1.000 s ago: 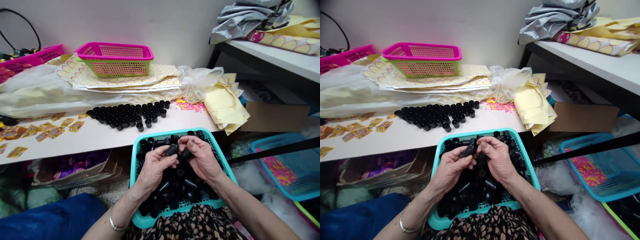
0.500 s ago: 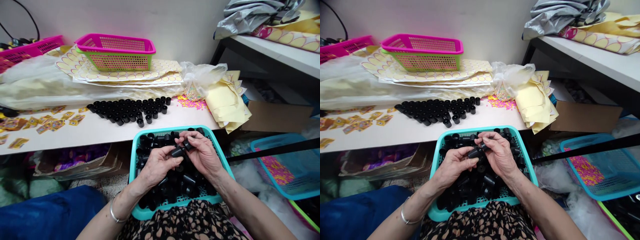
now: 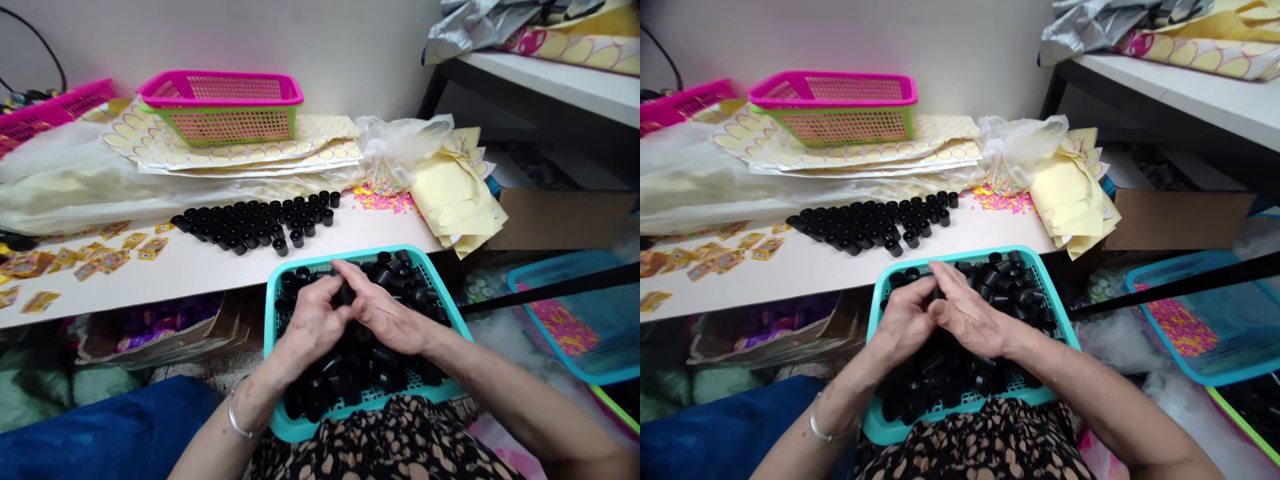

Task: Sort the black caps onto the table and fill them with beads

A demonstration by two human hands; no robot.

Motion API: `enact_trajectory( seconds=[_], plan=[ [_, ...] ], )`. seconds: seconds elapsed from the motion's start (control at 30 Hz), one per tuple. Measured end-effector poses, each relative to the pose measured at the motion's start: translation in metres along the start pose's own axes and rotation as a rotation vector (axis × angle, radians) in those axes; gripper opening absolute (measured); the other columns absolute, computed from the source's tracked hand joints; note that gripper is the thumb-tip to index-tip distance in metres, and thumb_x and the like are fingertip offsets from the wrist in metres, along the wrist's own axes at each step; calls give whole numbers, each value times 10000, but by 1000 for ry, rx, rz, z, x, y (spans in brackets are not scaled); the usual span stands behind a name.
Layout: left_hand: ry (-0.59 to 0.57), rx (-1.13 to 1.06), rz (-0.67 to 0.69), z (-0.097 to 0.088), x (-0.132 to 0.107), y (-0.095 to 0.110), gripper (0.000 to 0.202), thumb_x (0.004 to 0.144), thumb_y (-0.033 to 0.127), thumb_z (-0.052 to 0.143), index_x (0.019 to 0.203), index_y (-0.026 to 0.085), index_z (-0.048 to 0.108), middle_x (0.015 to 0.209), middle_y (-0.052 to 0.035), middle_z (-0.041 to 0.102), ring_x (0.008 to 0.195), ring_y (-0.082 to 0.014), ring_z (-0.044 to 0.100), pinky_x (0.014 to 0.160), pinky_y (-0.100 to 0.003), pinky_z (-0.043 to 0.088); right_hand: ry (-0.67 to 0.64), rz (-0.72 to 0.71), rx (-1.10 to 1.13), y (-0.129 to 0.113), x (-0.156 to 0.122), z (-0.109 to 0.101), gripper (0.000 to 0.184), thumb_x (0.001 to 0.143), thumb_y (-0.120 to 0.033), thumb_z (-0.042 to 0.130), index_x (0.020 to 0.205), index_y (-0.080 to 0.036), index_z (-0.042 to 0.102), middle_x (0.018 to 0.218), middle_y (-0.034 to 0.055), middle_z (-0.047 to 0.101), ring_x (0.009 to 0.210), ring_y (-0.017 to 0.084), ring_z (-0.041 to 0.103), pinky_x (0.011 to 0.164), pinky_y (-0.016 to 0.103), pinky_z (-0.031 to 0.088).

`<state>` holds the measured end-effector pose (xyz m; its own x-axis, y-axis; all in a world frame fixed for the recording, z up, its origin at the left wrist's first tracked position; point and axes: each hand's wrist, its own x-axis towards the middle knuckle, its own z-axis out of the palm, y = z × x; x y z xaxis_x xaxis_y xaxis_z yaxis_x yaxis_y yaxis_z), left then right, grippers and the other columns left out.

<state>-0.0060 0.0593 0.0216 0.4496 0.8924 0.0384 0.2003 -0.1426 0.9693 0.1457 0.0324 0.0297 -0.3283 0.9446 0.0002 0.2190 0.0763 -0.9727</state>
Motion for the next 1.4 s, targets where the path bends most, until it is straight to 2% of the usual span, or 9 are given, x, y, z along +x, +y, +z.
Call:
enact_trajectory(
  seconds=[0.1,0.2,0.33,0.43,0.8,1.13,1.2,1.33,1.4],
  plan=[
    [151,18,17,-23,13,-9,257,649,346,736,809,161,662,807,-27,606,784,-172,547,741,-268,436,-17,-81,-72,-8,12,-17,704,854,-623,419,1399,-184,337,1453,114,356,1335,247,330,1089,407,276],
    [433,109,-56,-62,25,-35,369,614,389,746,890,162,656,841,-25,618,752,-159,553,704,-260,439,75,-114,-370,-3,16,-33,319,879,-338,532,1161,-189,544,1125,77,588,1045,210,525,911,371,415],
    [629,483,-265,-110,26,-74,476,545,414,762,929,157,651,793,-23,642,718,-177,573,653,-267,429,-264,-136,-784,15,1,-35,207,799,-68,494,931,-175,611,881,52,612,883,201,498,835,357,405],
    [547,827,-437,-128,28,-86,387,550,458,731,796,164,675,730,-42,653,739,-230,602,654,-297,423,-468,-170,-928,27,-7,-25,324,726,1,461,955,-182,599,923,58,605,939,219,468,913,393,350],
    [370,1138,-518,-110,80,-73,317,583,309,692,840,126,663,888,-146,665,883,-344,617,666,-360,450,-529,-196,-1086,37,12,-12,175,770,-70,474,870,-158,588,840,78,603,887,232,445,850,417,341],
    [475,1107,-89,-89,74,-64,226,698,175,580,908,95,604,1054,-160,562,846,-264,574,726,-375,453,66,-55,-309,29,-30,-34,348,791,-183,640,1135,-203,592,1042,43,623,948,169,569,858,316,447],
    [340,908,127,-74,60,-49,161,726,169,546,865,131,616,978,-104,580,822,-219,566,725,-340,458,166,2,-92,30,-39,-32,334,776,-183,669,1102,-230,610,1057,27,640,945,159,591,837,295,469],
    [-575,540,420,-30,27,-20,250,734,103,500,918,192,644,917,-46,604,851,-177,562,733,-271,451,334,23,266,34,-51,-28,327,721,-137,725,1015,-245,631,1020,9,663,931,141,621,831,261,493],
    [-827,540,440,-12,16,-17,320,714,72,488,969,192,640,965,-59,599,905,-193,554,767,-278,437,399,27,350,36,-55,-26,339,701,-119,741,1000,-244,640,996,3,674,915,130,632,844,246,493]
  ],
)
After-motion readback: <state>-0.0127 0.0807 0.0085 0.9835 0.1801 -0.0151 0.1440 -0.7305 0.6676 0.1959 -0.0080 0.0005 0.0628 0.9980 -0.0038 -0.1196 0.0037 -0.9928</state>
